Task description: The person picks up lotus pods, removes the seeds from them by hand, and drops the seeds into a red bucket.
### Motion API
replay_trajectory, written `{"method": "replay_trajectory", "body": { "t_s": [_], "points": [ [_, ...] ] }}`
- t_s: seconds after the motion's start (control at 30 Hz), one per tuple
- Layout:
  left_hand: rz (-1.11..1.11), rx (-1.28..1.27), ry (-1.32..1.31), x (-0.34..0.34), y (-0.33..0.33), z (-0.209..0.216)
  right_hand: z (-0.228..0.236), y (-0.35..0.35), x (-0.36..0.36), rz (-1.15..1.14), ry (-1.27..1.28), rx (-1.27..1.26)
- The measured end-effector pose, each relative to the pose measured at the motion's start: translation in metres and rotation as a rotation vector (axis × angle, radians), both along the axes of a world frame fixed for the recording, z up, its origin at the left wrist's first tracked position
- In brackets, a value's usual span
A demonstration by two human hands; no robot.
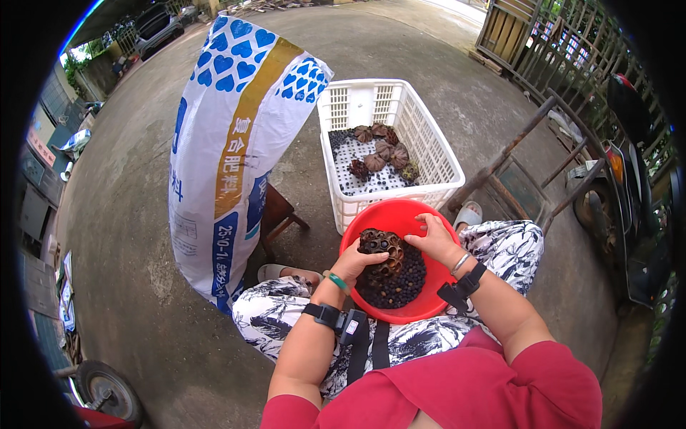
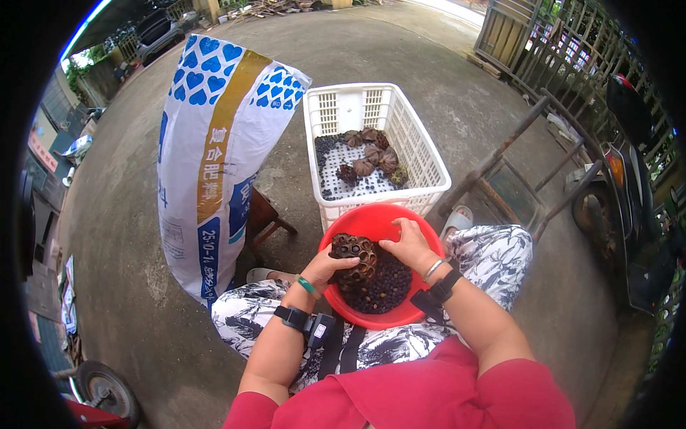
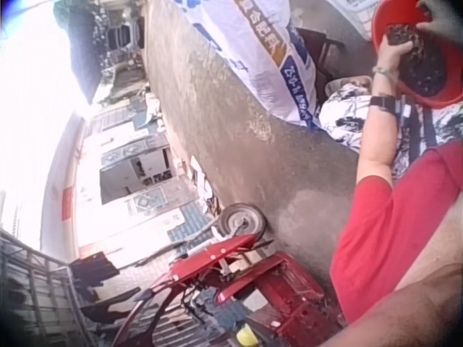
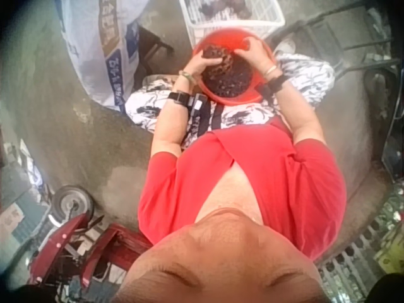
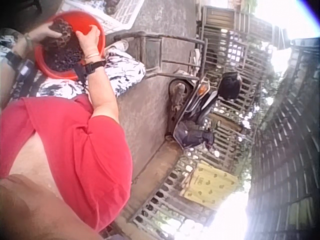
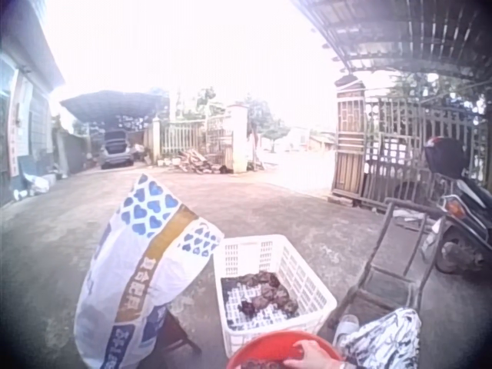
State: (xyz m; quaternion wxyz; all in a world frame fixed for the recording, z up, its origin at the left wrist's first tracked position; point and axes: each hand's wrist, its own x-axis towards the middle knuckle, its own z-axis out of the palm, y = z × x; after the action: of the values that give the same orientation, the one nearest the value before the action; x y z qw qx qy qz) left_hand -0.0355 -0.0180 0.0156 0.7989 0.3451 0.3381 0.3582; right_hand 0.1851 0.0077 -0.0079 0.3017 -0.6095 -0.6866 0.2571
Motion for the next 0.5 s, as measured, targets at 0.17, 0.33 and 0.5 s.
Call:
{"method": "replay_trajectory", "body": {
  "t_s": [0.17, 0.33, 0.5],
  "points": [
    [0.024, 0.053, 0.033, -0.004, 0.001, -0.007, 0.035, -0.006, -0.025, 0.222, 0.561, -0.313],
    [-0.004, 0.031, 0.027, -0.001, 0.0, -0.012, 0.041, -0.011, -0.031, 0.355, 0.661, -0.567],
    [-0.059, -0.004, 0.046, 0.0, 0.001, -0.017, 0.039, -0.01, -0.029, 0.371, 0.534, -0.568]
  ]
}}
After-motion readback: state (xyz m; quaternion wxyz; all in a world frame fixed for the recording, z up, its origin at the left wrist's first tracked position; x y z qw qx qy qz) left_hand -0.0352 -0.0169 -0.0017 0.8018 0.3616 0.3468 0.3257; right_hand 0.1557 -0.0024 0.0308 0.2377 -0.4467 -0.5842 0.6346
